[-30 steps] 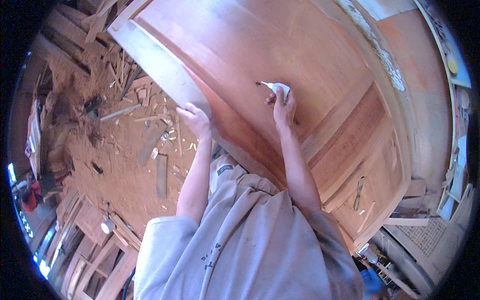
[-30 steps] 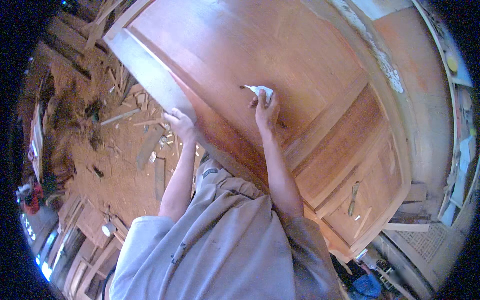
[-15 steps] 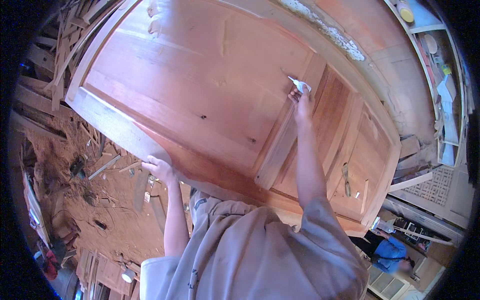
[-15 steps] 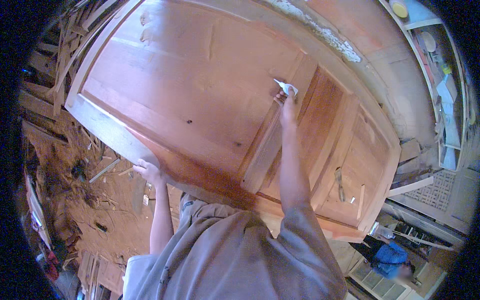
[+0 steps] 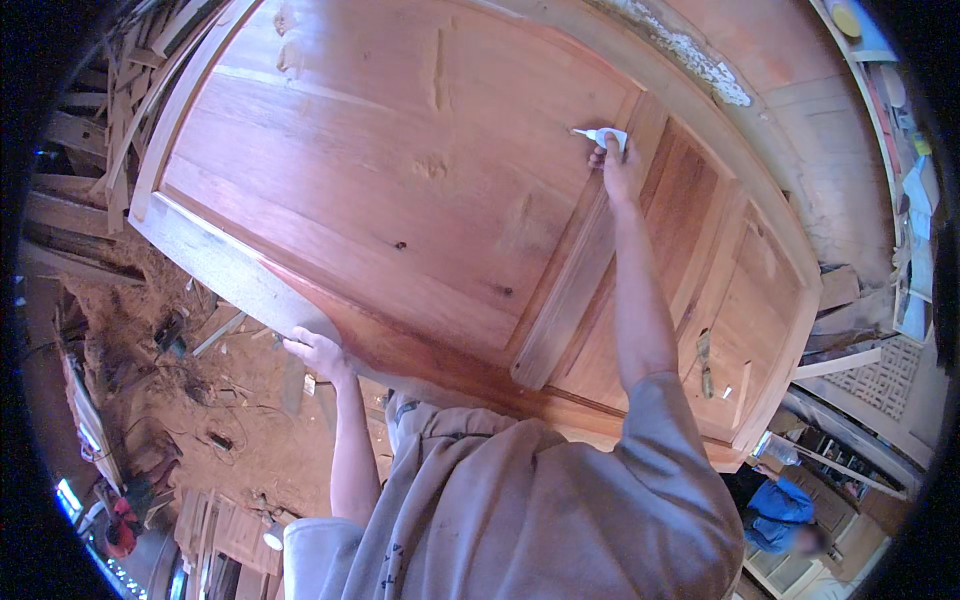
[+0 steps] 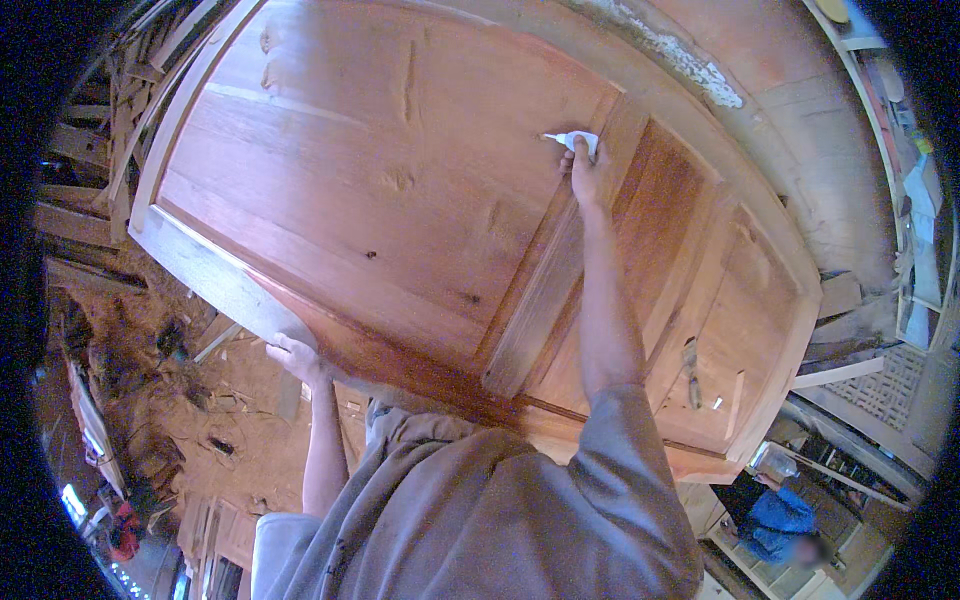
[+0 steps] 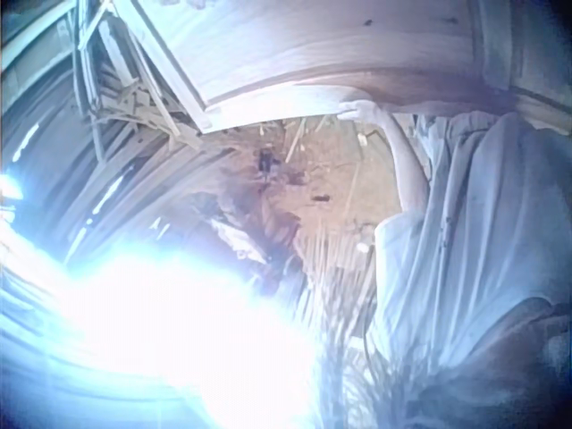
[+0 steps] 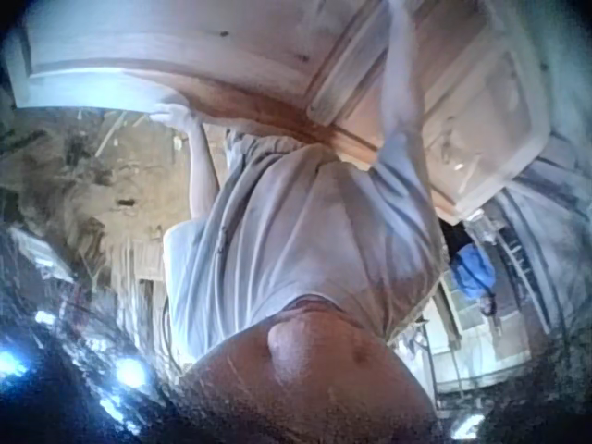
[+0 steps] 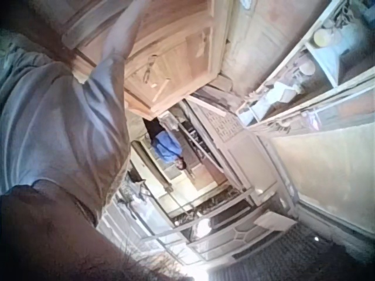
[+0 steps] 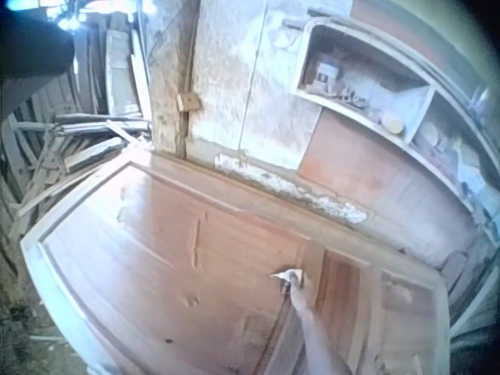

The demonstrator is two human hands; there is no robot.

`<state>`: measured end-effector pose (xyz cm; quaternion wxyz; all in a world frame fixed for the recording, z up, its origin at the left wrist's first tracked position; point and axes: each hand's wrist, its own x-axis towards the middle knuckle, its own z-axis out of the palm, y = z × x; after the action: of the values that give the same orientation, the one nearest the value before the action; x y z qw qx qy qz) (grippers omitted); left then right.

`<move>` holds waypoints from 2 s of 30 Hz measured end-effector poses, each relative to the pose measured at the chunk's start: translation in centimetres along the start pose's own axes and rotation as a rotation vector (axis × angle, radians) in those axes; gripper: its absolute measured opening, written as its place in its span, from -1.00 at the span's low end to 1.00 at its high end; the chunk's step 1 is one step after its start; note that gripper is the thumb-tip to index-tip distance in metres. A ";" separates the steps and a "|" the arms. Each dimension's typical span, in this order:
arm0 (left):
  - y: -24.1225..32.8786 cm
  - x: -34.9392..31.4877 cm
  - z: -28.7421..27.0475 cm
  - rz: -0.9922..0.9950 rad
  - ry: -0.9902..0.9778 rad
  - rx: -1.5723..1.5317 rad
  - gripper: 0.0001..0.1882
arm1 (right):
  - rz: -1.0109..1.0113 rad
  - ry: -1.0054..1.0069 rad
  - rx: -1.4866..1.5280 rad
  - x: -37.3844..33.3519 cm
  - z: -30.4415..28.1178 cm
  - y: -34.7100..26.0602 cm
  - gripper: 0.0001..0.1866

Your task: The person applies adhesive from a bottle onto the surface of a wooden door and then spreads it using a putty knife.

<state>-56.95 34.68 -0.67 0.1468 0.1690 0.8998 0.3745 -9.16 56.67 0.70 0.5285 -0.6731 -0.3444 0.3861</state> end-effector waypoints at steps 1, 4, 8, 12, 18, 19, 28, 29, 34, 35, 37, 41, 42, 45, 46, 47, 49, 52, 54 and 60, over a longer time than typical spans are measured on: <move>0.3 -0.2 0.0 -0.012 -0.015 -0.014 -0.34 | 0.002 -0.007 0.009 0.1 0.0 -0.2 -0.76; 1.1 -0.6 -0.2 -0.025 -0.021 -0.002 -0.33 | 0.010 -0.006 0.004 -0.1 0.0 -0.5 -0.77; 1.6 -0.7 -0.3 -0.051 -0.026 -0.019 -0.32 | 0.009 -0.001 -0.024 -0.1 0.2 -0.6 -0.75; 1.2 -0.5 -0.3 -0.039 -0.021 0.008 -0.32 | 0.020 0.006 -0.032 -0.2 0.1 -0.8 -0.74; 1.0 -0.5 -0.3 -0.019 -0.007 0.038 -0.35 | 0.013 0.003 -0.026 -0.1 0.1 -0.4 -0.75; 1.2 -0.5 -0.3 -0.026 -0.007 0.045 -0.35 | 0.013 0.004 -0.021 -0.1 0.1 -0.3 -0.75; 2.0 -1.1 -0.4 -0.040 0.006 0.052 -0.36 | -0.001 0.016 -0.002 0.1 0.2 -0.2 -0.80; 1.9 -1.0 -0.4 -0.040 0.006 0.052 -0.36 | -0.006 0.015 -0.006 0.1 0.2 -0.2 -0.80; 1.0 -0.4 -0.2 -0.047 0.000 0.023 -0.35 | -0.001 0.010 0.004 0.1 0.1 -0.1 -0.80; 1.1 -0.5 -0.2 -0.047 0.000 0.024 -0.35 | 0.013 0.021 0.001 0.0 0.1 -0.2 -0.80; 1.2 -0.6 -0.1 -0.053 0.003 0.053 -0.35 | 0.022 0.022 0.017 -0.2 0.0 -0.4 -0.79; 0.7 -0.2 -0.1 -0.055 -0.016 0.009 -0.34 | 0.015 0.020 0.027 -0.1 -0.1 -0.3 -0.78; -0.5 0.4 -0.1 -0.024 -0.015 -0.006 -0.33 | 0.013 0.017 0.028 0.0 -0.1 -0.2 -0.78; -0.9 0.5 0.2 0.001 -0.009 -0.015 -0.31 | 0.026 0.025 0.070 0.0 -0.3 0.1 -0.77; -0.5 0.3 0.2 -0.003 0.001 -0.007 -0.31 | 0.038 0.033 0.055 0.1 -0.4 0.2 -0.77; -0.2 0.2 0.2 -0.004 0.000 -0.007 -0.31 | 0.049 0.040 0.040 0.1 -0.5 0.2 -0.78; 0.4 -0.1 0.0 -0.034 -0.014 -0.008 -0.31 | 0.054 0.047 0.037 0.1 -0.5 0.2 -0.78; 0.8 -0.2 -0.2 -0.016 -0.021 -0.021 -0.32 | 0.055 0.051 0.038 -0.1 -0.4 0.1 -0.78; 1.3 -0.6 -0.2 -0.031 -0.026 -0.026 -0.32 | 0.049 0.050 0.039 -0.1 -0.5 0.1 -0.78; -0.1 0.2 -0.1 -0.018 -0.017 -0.013 -0.32 | 0.054 0.052 0.063 -0.5 -0.2 -0.2 -0.79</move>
<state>-57.17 34.63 -0.63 0.1589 0.1628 0.8976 0.3775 -9.20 56.22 1.02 0.5476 -0.6749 -0.3000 0.3933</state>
